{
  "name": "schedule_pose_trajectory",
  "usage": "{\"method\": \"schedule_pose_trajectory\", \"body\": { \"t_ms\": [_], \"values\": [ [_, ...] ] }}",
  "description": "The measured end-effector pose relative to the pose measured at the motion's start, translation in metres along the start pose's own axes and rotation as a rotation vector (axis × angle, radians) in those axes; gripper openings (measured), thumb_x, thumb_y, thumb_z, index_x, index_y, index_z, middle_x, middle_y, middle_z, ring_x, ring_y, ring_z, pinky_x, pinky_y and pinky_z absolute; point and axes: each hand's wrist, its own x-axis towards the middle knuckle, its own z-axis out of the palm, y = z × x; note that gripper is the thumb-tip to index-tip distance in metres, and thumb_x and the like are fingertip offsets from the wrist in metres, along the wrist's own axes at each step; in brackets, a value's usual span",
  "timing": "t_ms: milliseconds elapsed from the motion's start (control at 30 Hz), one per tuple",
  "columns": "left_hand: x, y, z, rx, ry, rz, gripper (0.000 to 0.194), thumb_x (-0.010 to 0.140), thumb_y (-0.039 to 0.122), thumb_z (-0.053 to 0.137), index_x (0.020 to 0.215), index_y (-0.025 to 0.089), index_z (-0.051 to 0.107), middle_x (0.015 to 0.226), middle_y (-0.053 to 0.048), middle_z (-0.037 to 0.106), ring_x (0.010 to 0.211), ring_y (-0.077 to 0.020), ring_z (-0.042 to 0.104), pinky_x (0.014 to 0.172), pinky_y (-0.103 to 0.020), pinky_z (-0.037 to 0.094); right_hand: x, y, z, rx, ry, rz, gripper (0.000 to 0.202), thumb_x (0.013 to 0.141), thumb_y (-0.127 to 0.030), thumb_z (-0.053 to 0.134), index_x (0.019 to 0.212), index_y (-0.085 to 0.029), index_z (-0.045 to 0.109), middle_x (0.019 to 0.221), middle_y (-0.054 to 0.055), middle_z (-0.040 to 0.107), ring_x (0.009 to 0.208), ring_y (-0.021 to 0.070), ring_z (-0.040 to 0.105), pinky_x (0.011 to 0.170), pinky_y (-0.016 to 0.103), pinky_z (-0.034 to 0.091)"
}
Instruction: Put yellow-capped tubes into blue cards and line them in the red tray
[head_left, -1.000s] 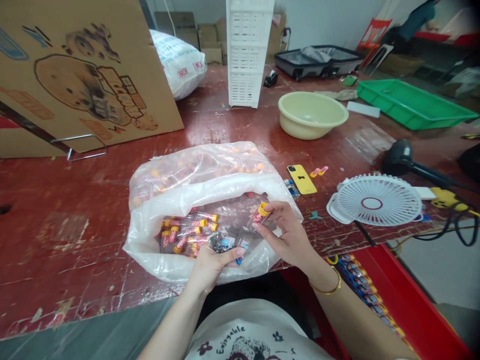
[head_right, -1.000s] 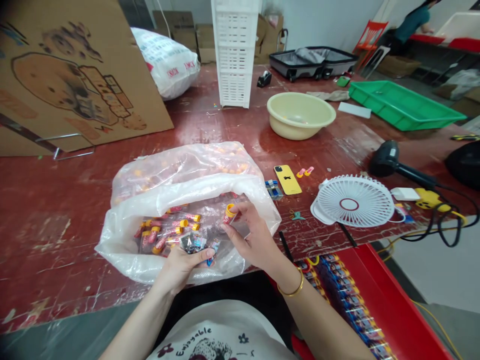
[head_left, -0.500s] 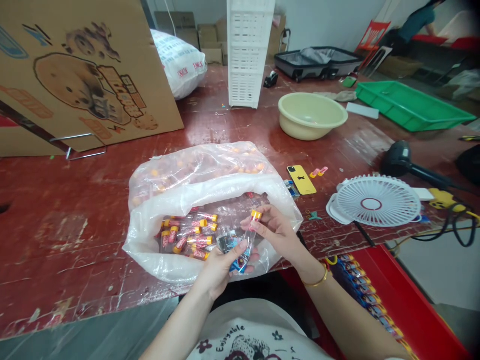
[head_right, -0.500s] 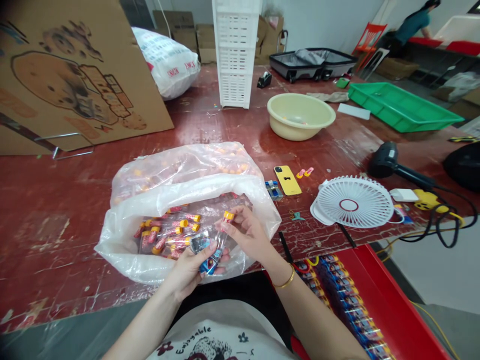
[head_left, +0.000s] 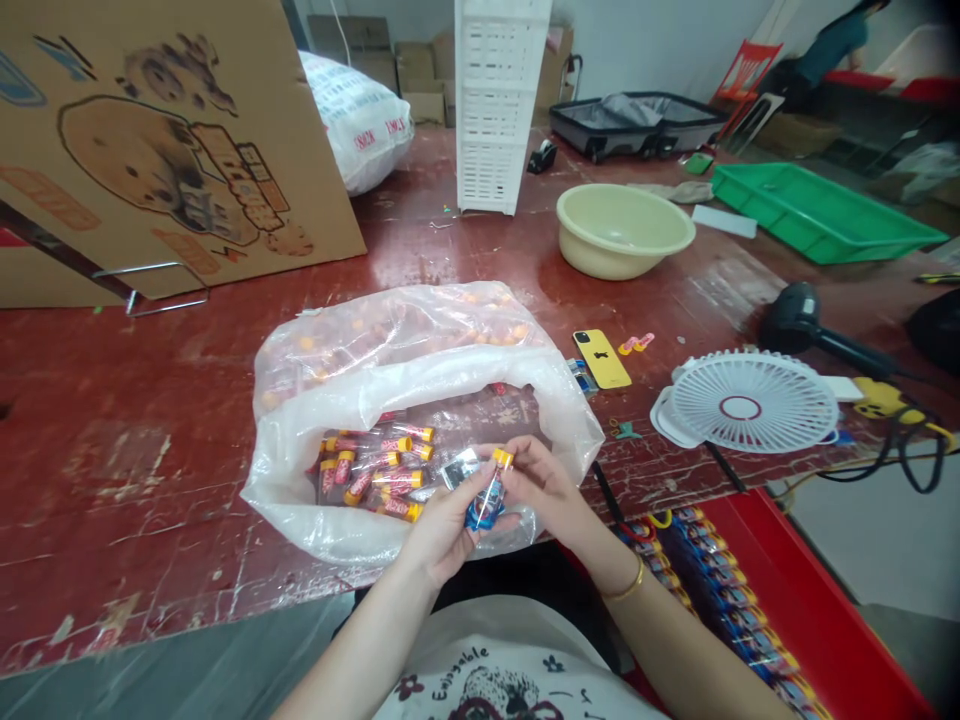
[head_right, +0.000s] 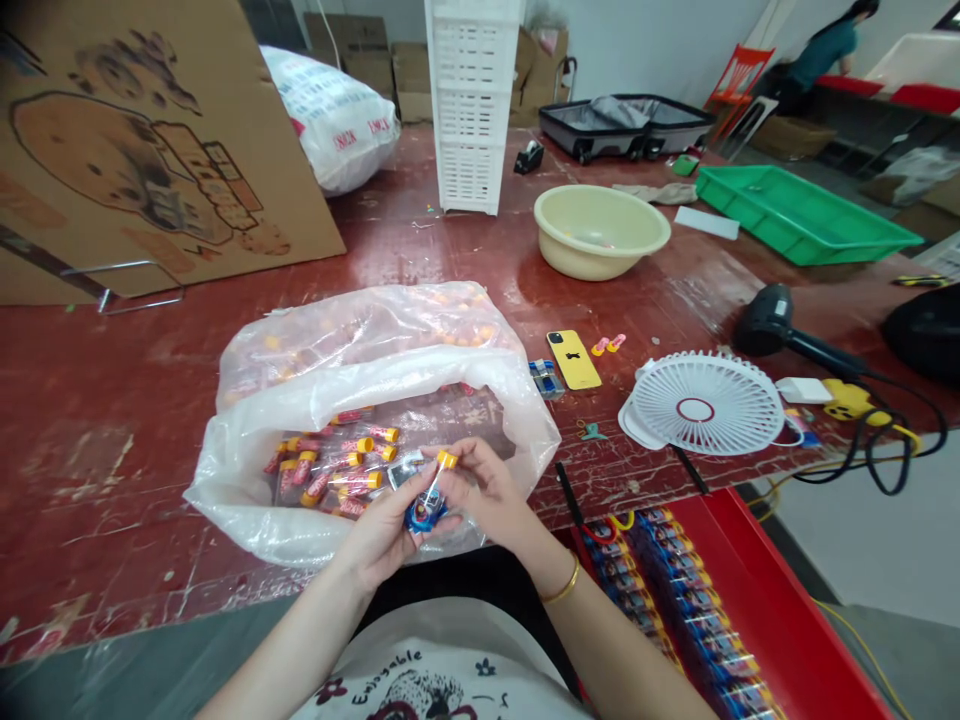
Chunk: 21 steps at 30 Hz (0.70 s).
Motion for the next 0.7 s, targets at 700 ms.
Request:
{"method": "schedule_pose_trajectory", "body": {
  "t_ms": [700],
  "values": [
    [-0.007, -0.005, 0.002, 0.142, -0.04, 0.132, 0.026, 0.066, 0.027, 0.082, 0.087, 0.012, 0.075, 0.074, -0.006, 0.076, 0.063, -0.0141, 0.067, 0.061, -0.022, 0.052, -0.016, 0.012, 0.012, -0.453, 0.174, -0.255, 0.068, 0.061, -0.011, 0.07, 0.116, -0.026, 0.033, 0.111, 0.006, 0.044, 0.101, 0.0198, 0.054, 0.087, 0.035, 0.048]
  ]
}}
